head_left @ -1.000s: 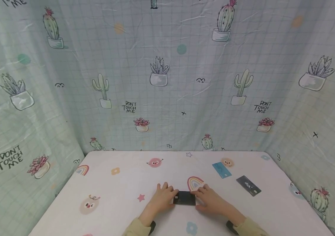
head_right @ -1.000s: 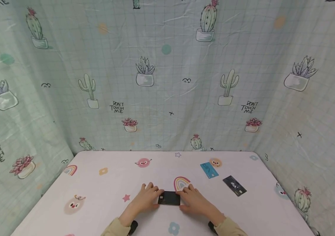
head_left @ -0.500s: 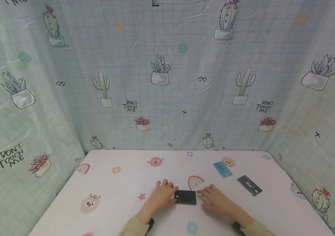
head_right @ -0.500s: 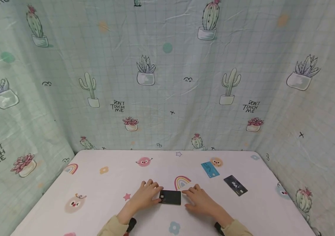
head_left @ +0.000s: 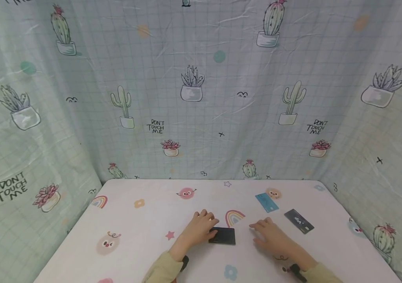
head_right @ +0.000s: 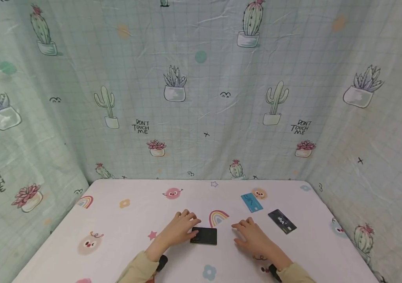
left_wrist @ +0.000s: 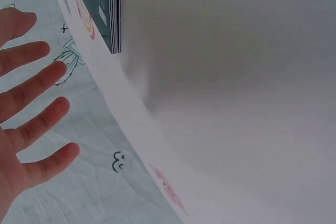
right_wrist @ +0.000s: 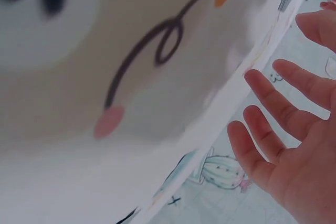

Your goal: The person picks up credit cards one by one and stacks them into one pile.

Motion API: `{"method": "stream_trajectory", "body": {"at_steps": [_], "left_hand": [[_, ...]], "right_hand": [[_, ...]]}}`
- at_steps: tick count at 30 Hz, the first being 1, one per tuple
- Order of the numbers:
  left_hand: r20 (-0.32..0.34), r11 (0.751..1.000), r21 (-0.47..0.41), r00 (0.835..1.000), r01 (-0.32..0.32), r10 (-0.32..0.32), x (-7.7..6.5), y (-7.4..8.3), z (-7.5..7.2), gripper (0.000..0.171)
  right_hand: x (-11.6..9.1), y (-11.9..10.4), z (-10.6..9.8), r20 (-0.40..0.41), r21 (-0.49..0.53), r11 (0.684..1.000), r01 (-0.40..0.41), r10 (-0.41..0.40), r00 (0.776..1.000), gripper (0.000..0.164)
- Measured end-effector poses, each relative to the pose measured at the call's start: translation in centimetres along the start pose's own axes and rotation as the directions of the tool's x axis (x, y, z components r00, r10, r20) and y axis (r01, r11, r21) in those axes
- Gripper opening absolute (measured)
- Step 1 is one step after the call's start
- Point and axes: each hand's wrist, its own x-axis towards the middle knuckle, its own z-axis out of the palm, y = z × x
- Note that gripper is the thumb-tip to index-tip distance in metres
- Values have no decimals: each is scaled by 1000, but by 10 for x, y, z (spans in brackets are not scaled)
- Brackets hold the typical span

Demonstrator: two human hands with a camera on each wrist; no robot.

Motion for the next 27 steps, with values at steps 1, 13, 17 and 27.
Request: {"method": "stream_trajectory", "body": {"at_steps": [1,13,17,27], "left_hand": [[-11,1000,-2,1000,-11,11,1,0,0,23],[-39,998,2,997,-66,66,19,5,0,23],[-46,996,35,996,-78,79,26,7,-1,25],[-82,992,33,989,-121,124,52,8,3,24]], "right_hand": [[-1,1,-1,-9,0,1000,-2,2,1000,42],[-5,16,-9,-90,-26,1000,-18,15,996,40],[-5,20,-11,-108,-13,999,-43,42,993,39],[3,31,-15,-173,-35,990,-139,131,976,38]]}}
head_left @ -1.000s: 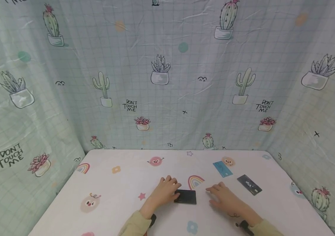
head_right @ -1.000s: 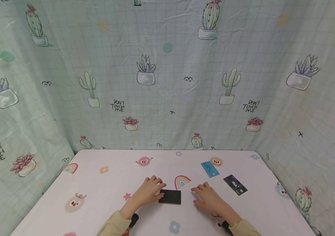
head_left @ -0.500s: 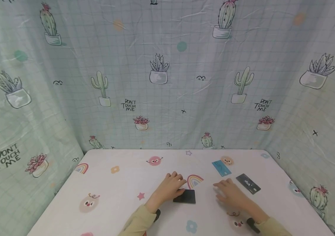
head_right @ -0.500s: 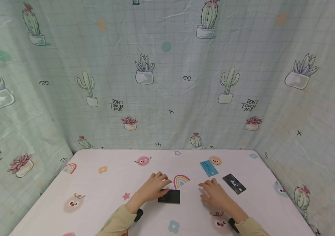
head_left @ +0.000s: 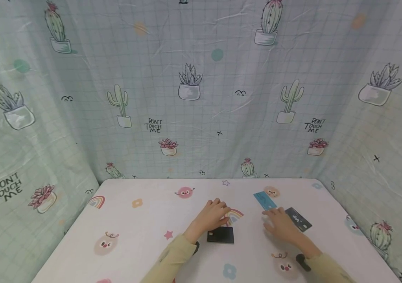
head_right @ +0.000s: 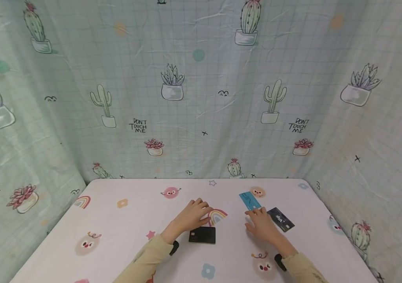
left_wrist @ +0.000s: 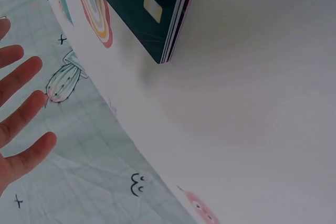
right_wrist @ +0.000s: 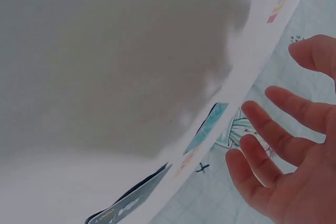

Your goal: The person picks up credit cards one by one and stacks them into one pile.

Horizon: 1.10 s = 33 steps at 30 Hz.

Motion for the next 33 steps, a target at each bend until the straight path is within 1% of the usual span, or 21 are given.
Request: {"method": "stream_trajectory", "body": {"at_steps": [4,7,10,13,15,20,22,25,29,33], "left_hand": [[15,1000,25,1000,-11,11,13,1,1,24],[25,999,32,999,-22,21,24,2,3,25],[16,998,47,999,-33,33,34,2,5,25],[6,996,76,999,-44,44,43,2,8,24],[-5,994,91,999,-52,53,48,2,11,25],[8,993,107,999,-51,50,61,5,21,26],[22,993,111,999,-42,40,65,7,25,26],[22,992,120,999,-35,32,70,10,30,26],[21,991,131,1000,-19,17,73,14,34,23],[55,993,117,998,2,-9,74,16,38,23]], "right_hand": [[6,2,-6,-16,-15,999,-48,47,999,37],[12,4,-8,-34,-37,997,-66,64,997,36],[19,8,-9,-43,-53,995,-79,77,996,38],[26,12,-8,-33,-64,992,-112,110,993,45],[31,15,-5,-17,-68,987,-147,146,989,51],[43,26,3,16,-78,972,-221,223,975,59],[47,29,6,33,-89,965,-249,252,967,60],[51,31,9,63,-100,952,-291,298,952,63],[55,33,13,97,-112,943,-313,324,941,68],[57,34,16,121,-100,943,-317,328,937,70]]}}
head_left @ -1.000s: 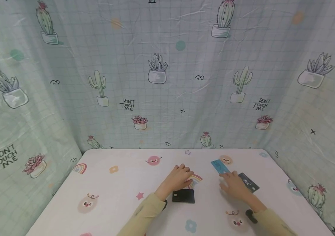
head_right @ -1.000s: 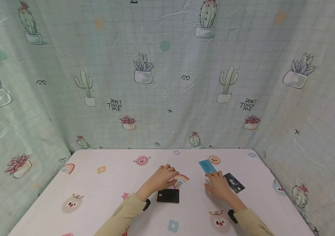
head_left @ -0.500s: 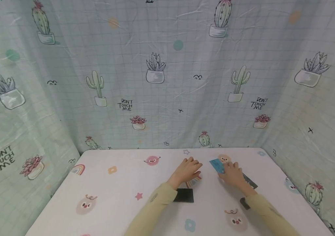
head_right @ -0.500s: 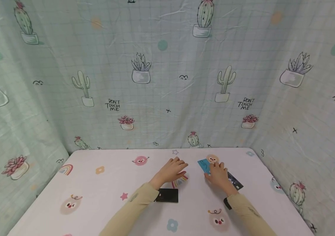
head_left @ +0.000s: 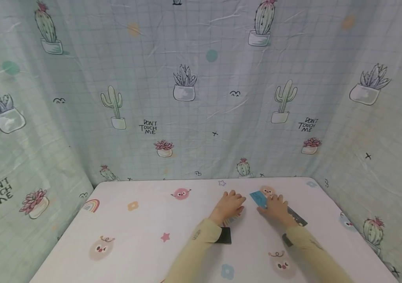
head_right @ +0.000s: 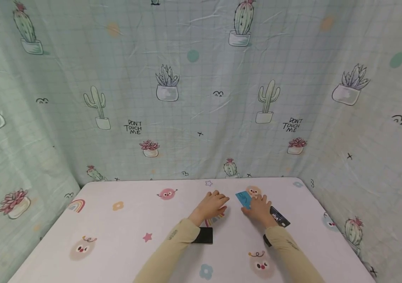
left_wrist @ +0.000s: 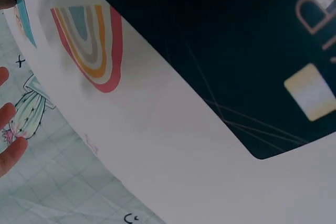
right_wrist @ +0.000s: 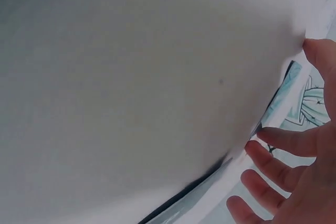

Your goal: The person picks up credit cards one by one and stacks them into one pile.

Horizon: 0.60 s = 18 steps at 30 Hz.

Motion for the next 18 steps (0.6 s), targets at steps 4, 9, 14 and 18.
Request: {"method": "stream_trajectory", "body": {"at_steps": [4,9,14,18], "left_hand": [[18,1000,-6,1000,10,-10,0,3,2,22],[9,1000,-7,1000,18,-18,0,4,5,22],[99,999,-25,994,47,-44,2,8,3,26],[147,997,-3,987,72,-71,3,12,1,28]], "right_hand": [[2,-1,2,11,12,1000,-1,1,1000,70],[3,0,3,15,32,999,9,-10,1000,67],[2,5,3,32,82,995,56,-59,998,62],[4,10,2,78,118,988,96,-106,991,54]]}}
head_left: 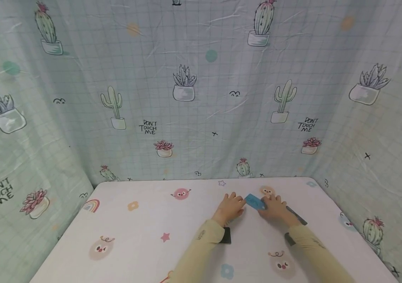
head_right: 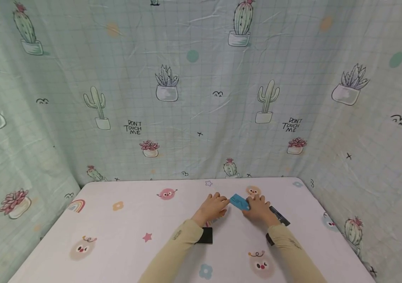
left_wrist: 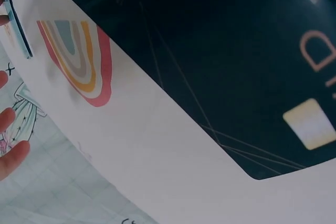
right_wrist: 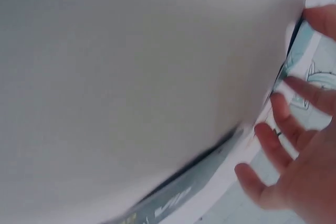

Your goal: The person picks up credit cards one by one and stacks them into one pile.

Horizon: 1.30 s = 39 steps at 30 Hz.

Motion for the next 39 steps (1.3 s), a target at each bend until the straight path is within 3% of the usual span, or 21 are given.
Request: {"method": "stream_trajectory", "body": {"at_steps": [8,14,22,27,33,39], "left_hand": [[16,995,93,1000,19,-20,-4,4,-3,31],[86,992,123,995,36,-47,-3,5,0,33],[194,991,124,978,49,-73,-1,12,3,32],[229,991,121,970,50,-77,-3,15,3,37],[198,992,117,978,46,-69,-2,16,6,39],[207,994,93,976,55,-74,-1,19,6,39]], "right_hand": [[5,10,-5,88,16,991,131,-132,987,49],[2,8,-7,99,32,974,222,-224,969,47],[-3,2,-11,98,3,972,235,-235,967,48],[-9,-2,-15,81,-14,960,278,-276,958,47],[-13,1,-13,35,-81,941,329,-328,944,45],[-16,6,-6,-39,-152,902,404,-414,910,45]]}}
